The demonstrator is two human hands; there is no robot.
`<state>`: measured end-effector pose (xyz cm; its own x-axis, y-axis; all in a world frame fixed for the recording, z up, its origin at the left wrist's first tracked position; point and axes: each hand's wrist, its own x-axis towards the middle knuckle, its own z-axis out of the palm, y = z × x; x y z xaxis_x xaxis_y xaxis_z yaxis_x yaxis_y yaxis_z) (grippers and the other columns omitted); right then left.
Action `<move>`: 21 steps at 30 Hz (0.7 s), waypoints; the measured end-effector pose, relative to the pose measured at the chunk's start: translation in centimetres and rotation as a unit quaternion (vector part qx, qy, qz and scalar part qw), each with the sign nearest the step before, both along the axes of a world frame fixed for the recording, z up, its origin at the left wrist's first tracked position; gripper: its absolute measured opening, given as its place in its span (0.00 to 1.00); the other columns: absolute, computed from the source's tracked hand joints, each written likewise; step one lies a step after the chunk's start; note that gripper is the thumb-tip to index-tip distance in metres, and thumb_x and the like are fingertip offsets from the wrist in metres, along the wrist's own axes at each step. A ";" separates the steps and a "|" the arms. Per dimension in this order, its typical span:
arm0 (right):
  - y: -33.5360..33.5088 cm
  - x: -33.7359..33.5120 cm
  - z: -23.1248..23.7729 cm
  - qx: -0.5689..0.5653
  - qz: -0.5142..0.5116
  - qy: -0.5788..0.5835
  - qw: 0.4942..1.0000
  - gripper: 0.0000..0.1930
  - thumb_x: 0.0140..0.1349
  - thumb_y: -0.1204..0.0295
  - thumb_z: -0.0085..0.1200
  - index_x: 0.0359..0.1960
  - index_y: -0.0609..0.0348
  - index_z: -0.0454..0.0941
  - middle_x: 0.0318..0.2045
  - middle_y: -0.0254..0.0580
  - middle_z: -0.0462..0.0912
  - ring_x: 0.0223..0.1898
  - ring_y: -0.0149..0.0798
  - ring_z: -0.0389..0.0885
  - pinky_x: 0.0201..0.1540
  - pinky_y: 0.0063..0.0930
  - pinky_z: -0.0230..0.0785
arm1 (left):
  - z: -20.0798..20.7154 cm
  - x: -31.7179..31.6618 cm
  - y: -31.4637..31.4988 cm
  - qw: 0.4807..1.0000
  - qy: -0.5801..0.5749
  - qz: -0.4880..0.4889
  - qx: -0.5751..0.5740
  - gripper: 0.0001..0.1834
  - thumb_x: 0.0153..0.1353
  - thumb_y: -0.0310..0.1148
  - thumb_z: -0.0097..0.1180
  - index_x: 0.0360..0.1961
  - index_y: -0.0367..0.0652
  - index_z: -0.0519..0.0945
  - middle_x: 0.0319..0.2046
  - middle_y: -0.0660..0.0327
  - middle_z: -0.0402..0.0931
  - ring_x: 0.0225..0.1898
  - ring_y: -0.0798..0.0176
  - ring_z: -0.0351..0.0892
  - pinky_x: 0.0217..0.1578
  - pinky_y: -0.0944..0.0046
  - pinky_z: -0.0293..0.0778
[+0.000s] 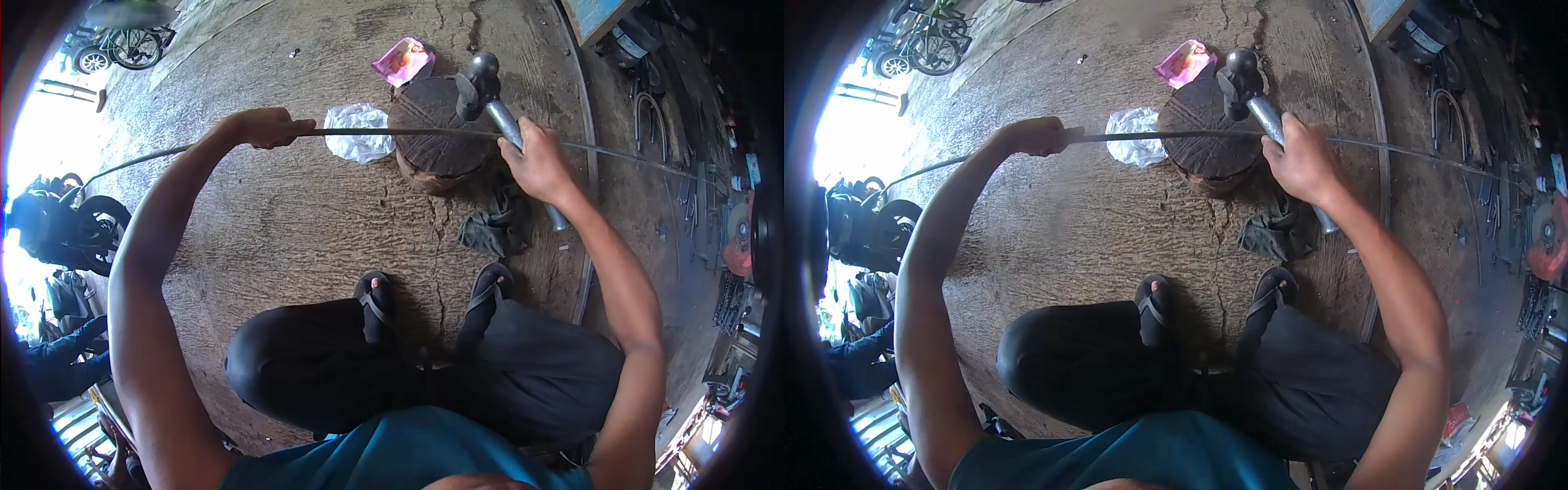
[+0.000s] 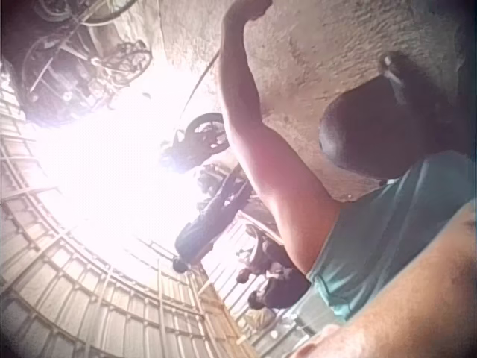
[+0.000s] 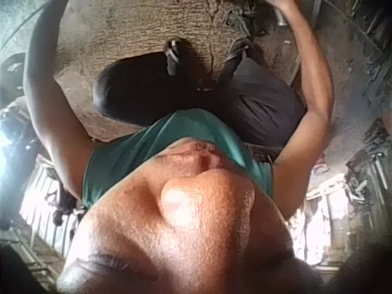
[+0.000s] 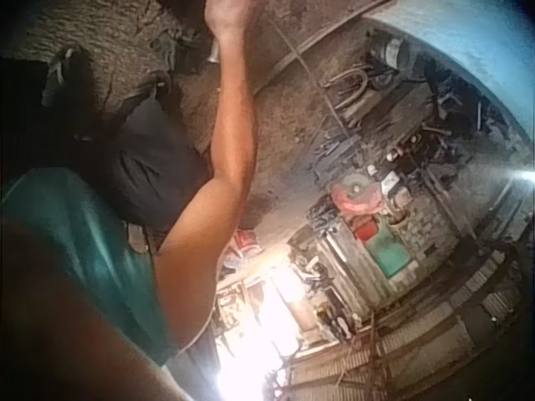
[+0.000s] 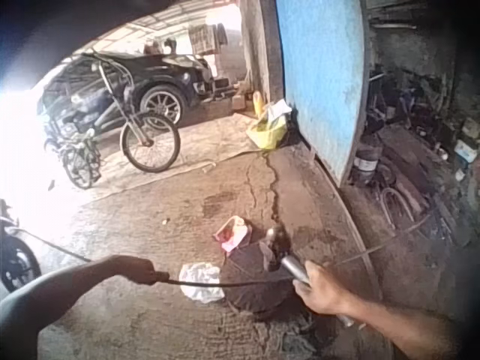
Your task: Straighten a metal rod by hammering it against a wooden block.
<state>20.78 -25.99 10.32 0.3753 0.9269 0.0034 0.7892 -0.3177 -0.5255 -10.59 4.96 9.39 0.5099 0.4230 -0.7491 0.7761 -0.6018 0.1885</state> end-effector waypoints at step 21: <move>-1.2 -1.7 -0.7 -0.009 0.003 0.037 0.999 0.13 0.62 0.71 0.56 0.29 0.67 0.67 0.16 0.60 0.74 0.24 0.64 0.78 0.24 0.47 0.65 | -10.4 -4.5 -5.8 0.911 -0.328 -0.022 0.249 0.22 0.67 0.50 0.51 0.27 0.43 0.74 0.12 0.55 0.70 0.15 0.52 0.73 0.21 0.49 0.67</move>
